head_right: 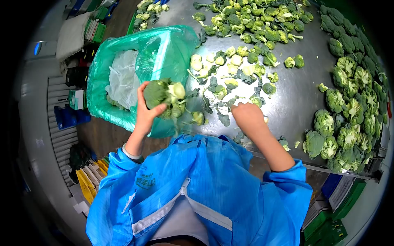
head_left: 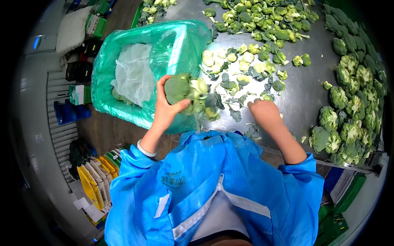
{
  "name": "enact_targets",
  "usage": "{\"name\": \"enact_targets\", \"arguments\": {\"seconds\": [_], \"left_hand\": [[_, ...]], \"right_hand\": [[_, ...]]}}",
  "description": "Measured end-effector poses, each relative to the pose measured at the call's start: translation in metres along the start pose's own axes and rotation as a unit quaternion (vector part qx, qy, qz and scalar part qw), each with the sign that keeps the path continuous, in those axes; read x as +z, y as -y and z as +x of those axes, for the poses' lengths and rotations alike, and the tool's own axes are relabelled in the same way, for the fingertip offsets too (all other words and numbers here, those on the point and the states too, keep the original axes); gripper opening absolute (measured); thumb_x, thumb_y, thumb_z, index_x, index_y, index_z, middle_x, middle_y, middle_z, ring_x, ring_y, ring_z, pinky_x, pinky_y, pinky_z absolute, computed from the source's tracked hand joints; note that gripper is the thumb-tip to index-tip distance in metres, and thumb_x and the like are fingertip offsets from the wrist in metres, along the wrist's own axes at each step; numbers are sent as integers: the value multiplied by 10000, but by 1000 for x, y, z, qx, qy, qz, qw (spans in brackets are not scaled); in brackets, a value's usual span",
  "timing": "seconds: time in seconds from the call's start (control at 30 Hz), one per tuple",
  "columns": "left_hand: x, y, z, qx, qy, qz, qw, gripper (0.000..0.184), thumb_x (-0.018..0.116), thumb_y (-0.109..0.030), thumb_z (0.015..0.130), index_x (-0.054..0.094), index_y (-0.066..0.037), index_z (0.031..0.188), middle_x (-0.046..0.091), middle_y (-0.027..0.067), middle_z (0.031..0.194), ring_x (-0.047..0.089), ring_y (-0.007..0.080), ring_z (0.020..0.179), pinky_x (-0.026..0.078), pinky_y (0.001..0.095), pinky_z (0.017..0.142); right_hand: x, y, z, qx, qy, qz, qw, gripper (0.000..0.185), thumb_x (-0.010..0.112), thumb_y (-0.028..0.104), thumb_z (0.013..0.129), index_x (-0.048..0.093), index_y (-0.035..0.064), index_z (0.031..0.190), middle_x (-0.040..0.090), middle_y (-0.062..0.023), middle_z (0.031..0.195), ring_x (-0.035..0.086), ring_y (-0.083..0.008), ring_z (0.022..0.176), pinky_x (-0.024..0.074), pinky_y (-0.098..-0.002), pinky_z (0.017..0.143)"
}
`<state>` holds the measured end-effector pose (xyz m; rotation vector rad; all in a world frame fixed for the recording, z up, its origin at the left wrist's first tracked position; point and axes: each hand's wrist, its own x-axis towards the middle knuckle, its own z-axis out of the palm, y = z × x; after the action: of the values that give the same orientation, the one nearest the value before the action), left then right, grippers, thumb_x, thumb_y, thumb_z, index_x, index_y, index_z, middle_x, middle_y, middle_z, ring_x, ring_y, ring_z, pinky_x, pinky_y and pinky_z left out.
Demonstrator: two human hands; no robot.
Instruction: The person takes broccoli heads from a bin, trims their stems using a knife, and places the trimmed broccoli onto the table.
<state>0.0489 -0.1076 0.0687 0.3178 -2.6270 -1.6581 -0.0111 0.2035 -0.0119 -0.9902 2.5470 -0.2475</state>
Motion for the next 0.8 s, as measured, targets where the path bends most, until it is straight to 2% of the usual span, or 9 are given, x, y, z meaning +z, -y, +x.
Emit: {"name": "enact_targets", "arguments": {"seconds": [0.1, 0.2, 0.27, 0.4, 0.47, 0.53, 0.67, 0.77, 0.8], "left_hand": [[2, -3, 4, -132, 4, -186, 974, 822, 781, -194, 778, 299, -102, 1437, 503, 122, 1307, 507, 236, 1207, 432, 369, 1007], [27, -6, 14, -211, 98, -254, 939, 794, 692, -228, 876, 236, -118, 1517, 484, 127, 1374, 476, 229, 1254, 409, 355, 1038], [54, 4, 14, -228, 160, -236, 931, 804, 640, -261, 922, 167, -138, 1560, 425, 119, 1464, 448, 229, 1314, 396, 351, 1056], [97, -23, 17, -215, 317, -346, 856, 762, 436, -600, 964, 198, -182, 1555, 383, 150, 1497, 524, 345, 1267, 539, 502, 925], [107, -24, 21, -186, 294, -332, 877, 759, 522, -530, 956, 210, -173, 1549, 404, 162, 1462, 569, 319, 1182, 545, 464, 914], [113, -31, 29, -141, 225, -234, 935, 687, 567, -415, 961, 282, -125, 1514, 457, 159, 1413, 591, 283, 1125, 549, 413, 873], [116, -23, 45, -167, 232, -241, 927, 514, 576, -306, 964, 427, -59, 1390, 575, 132, 1280, 622, 229, 1037, 540, 353, 826], [122, -29, 43, -185, 228, -232, 927, 410, 596, -273, 950, 518, -52, 1286, 640, 102, 1181, 640, 198, 967, 531, 317, 808], [124, -28, 42, -188, 227, -229, 928, 412, 603, -272, 943, 523, -53, 1284, 641, 100, 1184, 639, 199, 972, 529, 318, 811]], "right_hand": [[-14, -1, -9, -52, -121, 193, 972, 254, 656, 98, 837, 672, 66, 1088, 679, -98, 947, 678, -328, 805, 550, -412, 705], [-29, 18, -3, -86, -278, 410, 864, 468, 747, 258, 840, 616, 88, 1256, 680, -109, 1109, 668, -342, 958, 542, -402, 808], [-17, 25, 3, -69, -267, 525, 805, 637, 806, 370, 779, 574, 89, 1301, 658, -149, 1184, 631, -342, 1084, 493, -415, 917], [26, -17, -9, 55, -262, 604, 751, 624, 842, 250, 776, 545, 0, 1264, 675, -100, 1003, 636, -148, 834, 520, -302, 701], [22, -45, -48, 204, -219, 734, 610, 561, 823, 278, 791, 572, 10, 1215, 641, -14, 855, 488, -56, 573, 363, -244, 482], [28, -85, -82, 312, -295, 701, 570, 488, 799, 288, 813, 588, 37, 1175, 616, 3, 811, 509, -65, 596, 381, -242, 487], [0, -185, -170, 468, -482, 626, 396, 410, 777, 266, 837, 574, 37, 1110, 504, 29, 644, 457, -83, 491, 376, -252, 413], [-28, -301, -238, 385, -681, 541, 309, 321, 772, 289, 848, 529, 86, 796, 457, 1, 582, 450, -135, 444, 392, -312, 406], [-47, -334, -259, 334, -739, 494, 314, 301, 760, 292, 863, 562, 66, 839, 471, -8, 576, 455, -143, 446, 390, -317, 413]]}}
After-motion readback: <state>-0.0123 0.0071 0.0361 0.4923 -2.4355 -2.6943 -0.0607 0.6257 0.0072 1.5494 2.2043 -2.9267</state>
